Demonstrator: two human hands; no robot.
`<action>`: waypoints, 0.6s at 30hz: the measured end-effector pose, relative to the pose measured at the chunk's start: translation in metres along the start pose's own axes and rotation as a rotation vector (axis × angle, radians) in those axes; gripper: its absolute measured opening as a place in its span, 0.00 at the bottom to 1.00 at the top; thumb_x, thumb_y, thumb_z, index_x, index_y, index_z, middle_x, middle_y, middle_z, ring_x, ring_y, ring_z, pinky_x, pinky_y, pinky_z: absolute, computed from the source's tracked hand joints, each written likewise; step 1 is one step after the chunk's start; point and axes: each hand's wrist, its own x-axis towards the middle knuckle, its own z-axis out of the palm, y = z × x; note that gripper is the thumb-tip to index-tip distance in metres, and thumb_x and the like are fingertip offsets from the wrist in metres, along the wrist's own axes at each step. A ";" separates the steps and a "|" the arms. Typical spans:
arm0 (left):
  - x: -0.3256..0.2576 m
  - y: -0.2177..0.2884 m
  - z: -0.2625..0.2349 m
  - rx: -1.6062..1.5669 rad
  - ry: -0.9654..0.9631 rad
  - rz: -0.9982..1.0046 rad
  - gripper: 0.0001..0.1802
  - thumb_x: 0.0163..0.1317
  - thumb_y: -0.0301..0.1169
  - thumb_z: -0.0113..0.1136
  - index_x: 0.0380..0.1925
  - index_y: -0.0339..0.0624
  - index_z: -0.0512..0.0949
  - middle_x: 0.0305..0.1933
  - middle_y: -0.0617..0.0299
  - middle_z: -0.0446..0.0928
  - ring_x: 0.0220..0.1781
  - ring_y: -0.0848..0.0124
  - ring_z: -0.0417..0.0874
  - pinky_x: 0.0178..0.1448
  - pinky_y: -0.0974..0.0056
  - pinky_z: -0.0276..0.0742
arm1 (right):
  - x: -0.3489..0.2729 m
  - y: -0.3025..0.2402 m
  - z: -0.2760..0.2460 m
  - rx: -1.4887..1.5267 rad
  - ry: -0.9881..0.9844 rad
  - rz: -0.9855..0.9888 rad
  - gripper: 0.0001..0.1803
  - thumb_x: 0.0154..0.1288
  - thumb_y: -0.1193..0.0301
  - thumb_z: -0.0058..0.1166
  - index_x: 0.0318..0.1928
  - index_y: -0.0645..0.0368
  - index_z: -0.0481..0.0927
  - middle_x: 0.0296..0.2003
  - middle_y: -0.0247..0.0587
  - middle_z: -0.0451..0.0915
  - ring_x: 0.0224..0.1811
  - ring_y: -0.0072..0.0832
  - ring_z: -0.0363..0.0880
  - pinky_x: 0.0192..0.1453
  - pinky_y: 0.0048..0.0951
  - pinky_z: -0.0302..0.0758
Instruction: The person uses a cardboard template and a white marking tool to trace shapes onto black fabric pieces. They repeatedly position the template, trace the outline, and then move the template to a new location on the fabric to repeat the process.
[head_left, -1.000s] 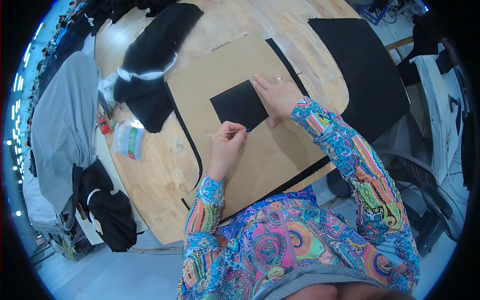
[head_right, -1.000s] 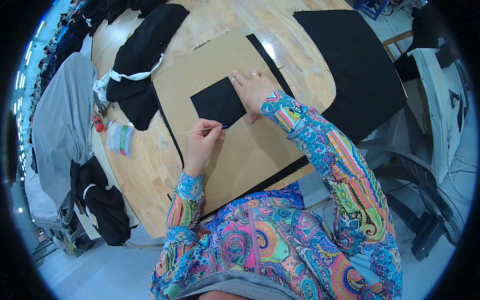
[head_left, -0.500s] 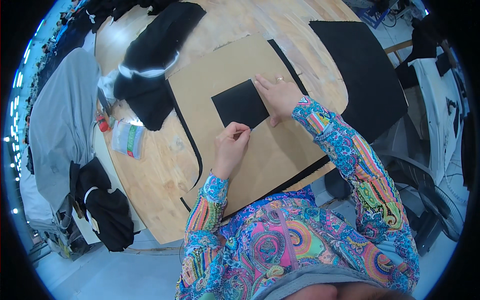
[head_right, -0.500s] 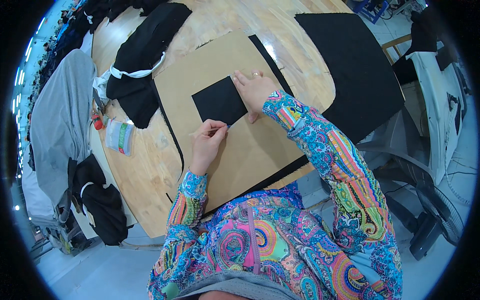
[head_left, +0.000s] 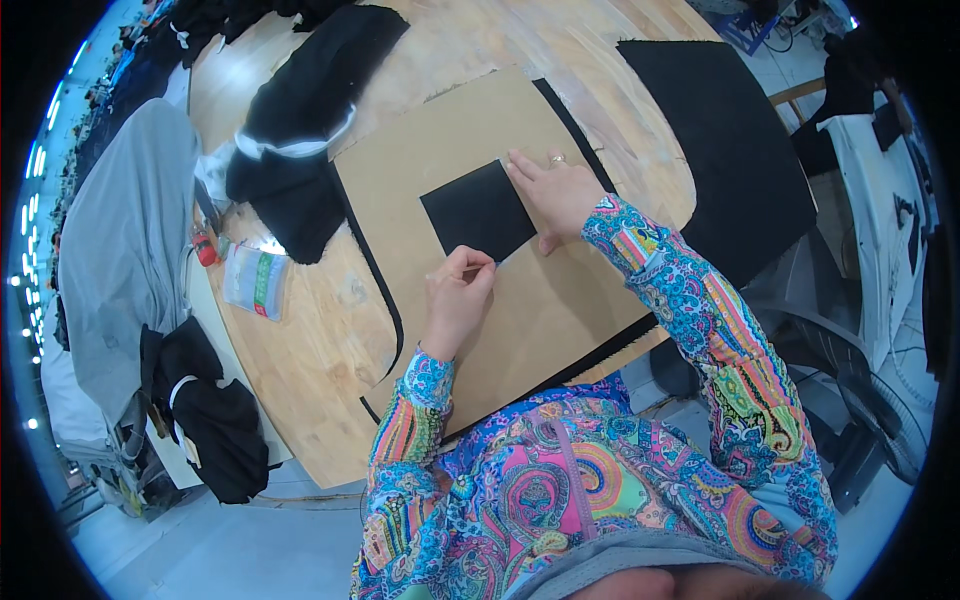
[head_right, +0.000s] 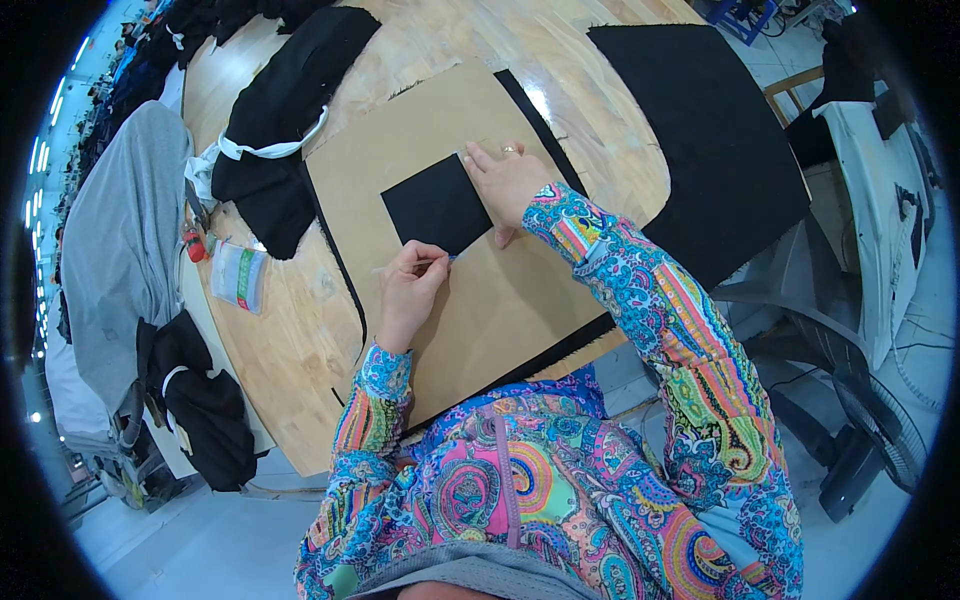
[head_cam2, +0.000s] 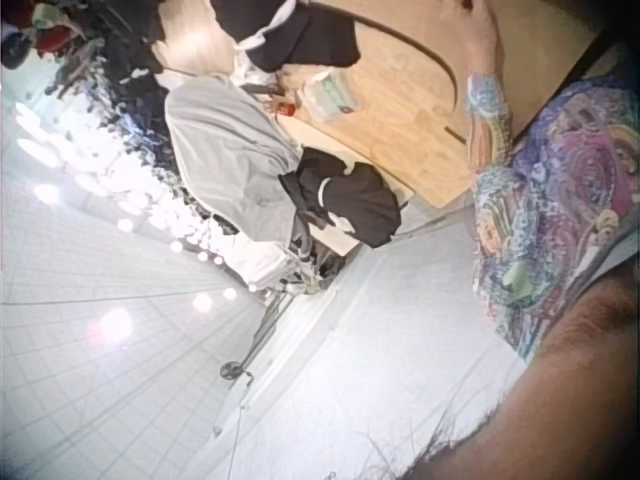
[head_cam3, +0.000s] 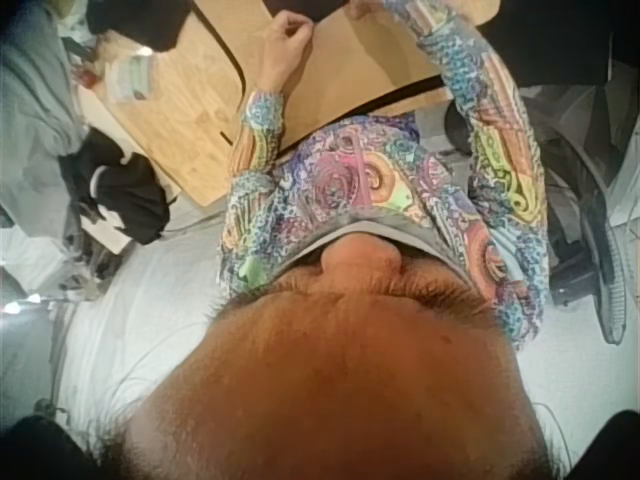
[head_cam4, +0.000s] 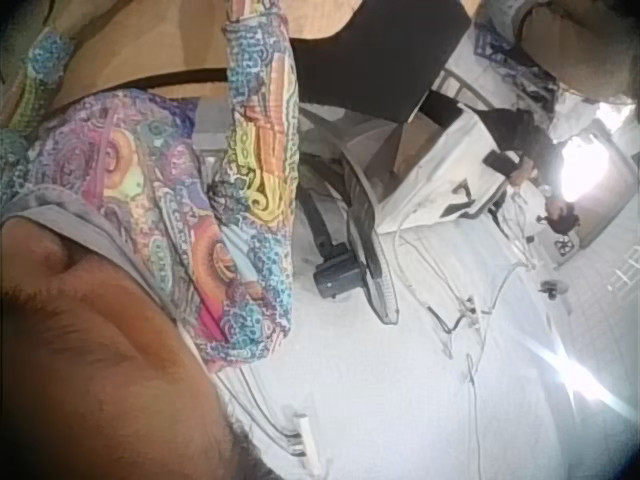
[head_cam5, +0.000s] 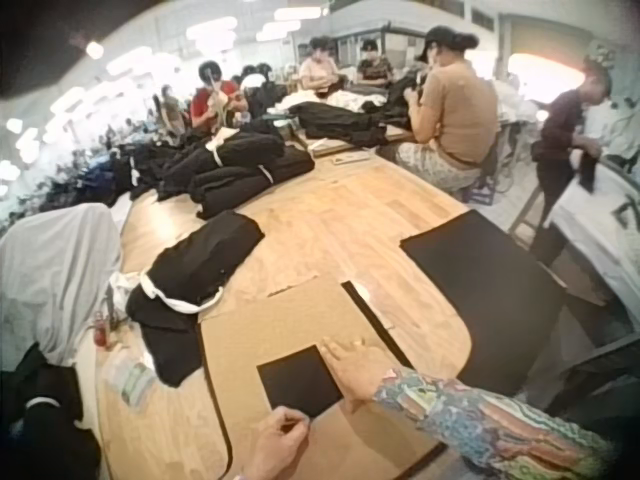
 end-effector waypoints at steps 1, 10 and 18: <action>0.000 0.000 0.000 -0.011 -0.001 -0.008 0.05 0.58 0.27 0.57 0.29 0.36 0.77 0.26 0.62 0.80 0.31 0.75 0.81 0.35 0.70 0.76 | 0.000 0.000 0.000 0.003 0.001 0.002 0.68 0.26 0.53 0.77 0.69 0.58 0.50 0.71 0.36 0.50 0.66 0.54 0.57 0.63 0.41 0.67; 0.001 -0.012 0.000 -0.089 0.012 -0.013 0.03 0.56 0.26 0.58 0.28 0.37 0.77 0.26 0.64 0.80 0.30 0.77 0.81 0.34 0.71 0.75 | -0.001 0.000 0.001 -0.048 0.029 -0.012 0.64 0.30 0.55 0.76 0.68 0.58 0.51 0.70 0.38 0.51 0.65 0.55 0.60 0.60 0.41 0.72; -0.012 -0.011 -0.023 -0.051 0.226 0.045 0.04 0.58 0.26 0.58 0.30 0.36 0.76 0.27 0.63 0.79 0.29 0.76 0.80 0.34 0.71 0.76 | 0.000 0.000 0.003 0.017 0.026 -0.011 0.68 0.25 0.55 0.78 0.69 0.59 0.51 0.70 0.37 0.50 0.65 0.56 0.58 0.61 0.40 0.70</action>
